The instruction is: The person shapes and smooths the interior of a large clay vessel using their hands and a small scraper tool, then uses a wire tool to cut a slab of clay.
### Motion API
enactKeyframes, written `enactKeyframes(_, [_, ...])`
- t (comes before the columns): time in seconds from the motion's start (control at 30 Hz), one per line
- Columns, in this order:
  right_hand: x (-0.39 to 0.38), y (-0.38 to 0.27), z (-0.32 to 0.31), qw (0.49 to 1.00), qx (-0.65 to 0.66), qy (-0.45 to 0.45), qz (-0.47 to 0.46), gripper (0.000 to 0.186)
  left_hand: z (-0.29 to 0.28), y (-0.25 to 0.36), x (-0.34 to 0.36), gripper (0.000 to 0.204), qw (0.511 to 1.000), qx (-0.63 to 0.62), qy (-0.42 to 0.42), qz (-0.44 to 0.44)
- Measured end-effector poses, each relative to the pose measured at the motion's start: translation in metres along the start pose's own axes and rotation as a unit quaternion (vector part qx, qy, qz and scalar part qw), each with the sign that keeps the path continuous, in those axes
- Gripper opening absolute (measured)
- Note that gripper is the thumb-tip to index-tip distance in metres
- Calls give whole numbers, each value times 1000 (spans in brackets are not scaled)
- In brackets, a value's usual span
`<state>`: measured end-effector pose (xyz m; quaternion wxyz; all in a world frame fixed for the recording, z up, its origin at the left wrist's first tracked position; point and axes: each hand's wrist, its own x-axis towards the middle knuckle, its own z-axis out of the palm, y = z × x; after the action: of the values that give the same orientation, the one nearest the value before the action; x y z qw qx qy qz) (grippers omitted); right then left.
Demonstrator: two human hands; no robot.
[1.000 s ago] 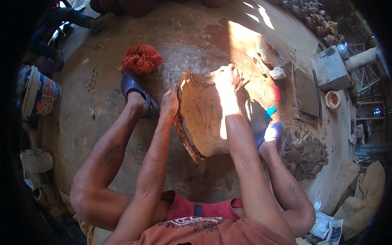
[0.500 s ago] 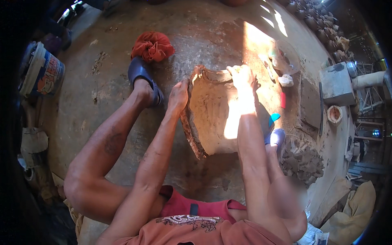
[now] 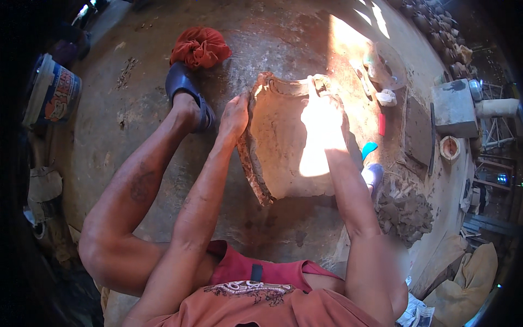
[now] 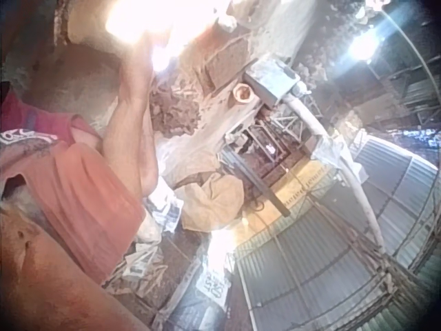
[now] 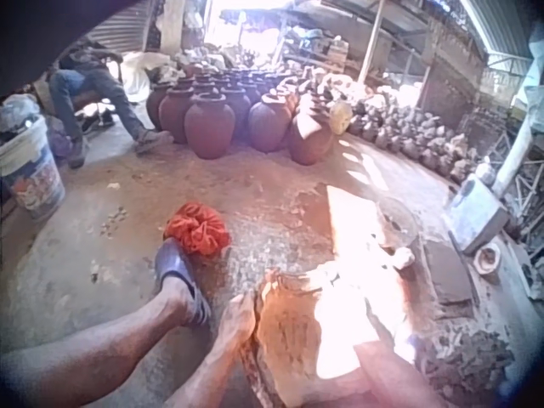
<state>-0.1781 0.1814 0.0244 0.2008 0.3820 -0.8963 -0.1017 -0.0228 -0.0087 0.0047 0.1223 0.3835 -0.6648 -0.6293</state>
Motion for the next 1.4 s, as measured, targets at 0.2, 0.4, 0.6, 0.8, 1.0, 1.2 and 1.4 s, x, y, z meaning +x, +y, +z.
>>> enactKeyframes(0.2, [-2,-28,-15,933,290,-173,125,91,-8,-8,4,57,999,-2,-32,11])
enactKeyframes(0.4, [12,-60,2,710,644,-242,152,92,-5,-5,3,55,998,19,-25,56])
enactKeyframes(0.6, [11,-76,-16,488,862,-129,45,79,1,-30,12,59,999,28,5,45])
enactKeyframes(0.8, [11,-13,-29,908,415,17,50,52,0,-40,16,57,999,-23,7,42])
enactKeyframes(1.0, [-2,19,-34,996,2,-71,49,34,38,1,-16,44,994,-99,-11,43])
enactKeyframes(1.2, [13,-23,11,994,-53,23,-93,32,38,-35,1,39,929,99,113,338])
enactKeyframes(1.4, [1,-28,29,993,-89,62,-46,34,47,-22,-7,34,951,0,65,301])
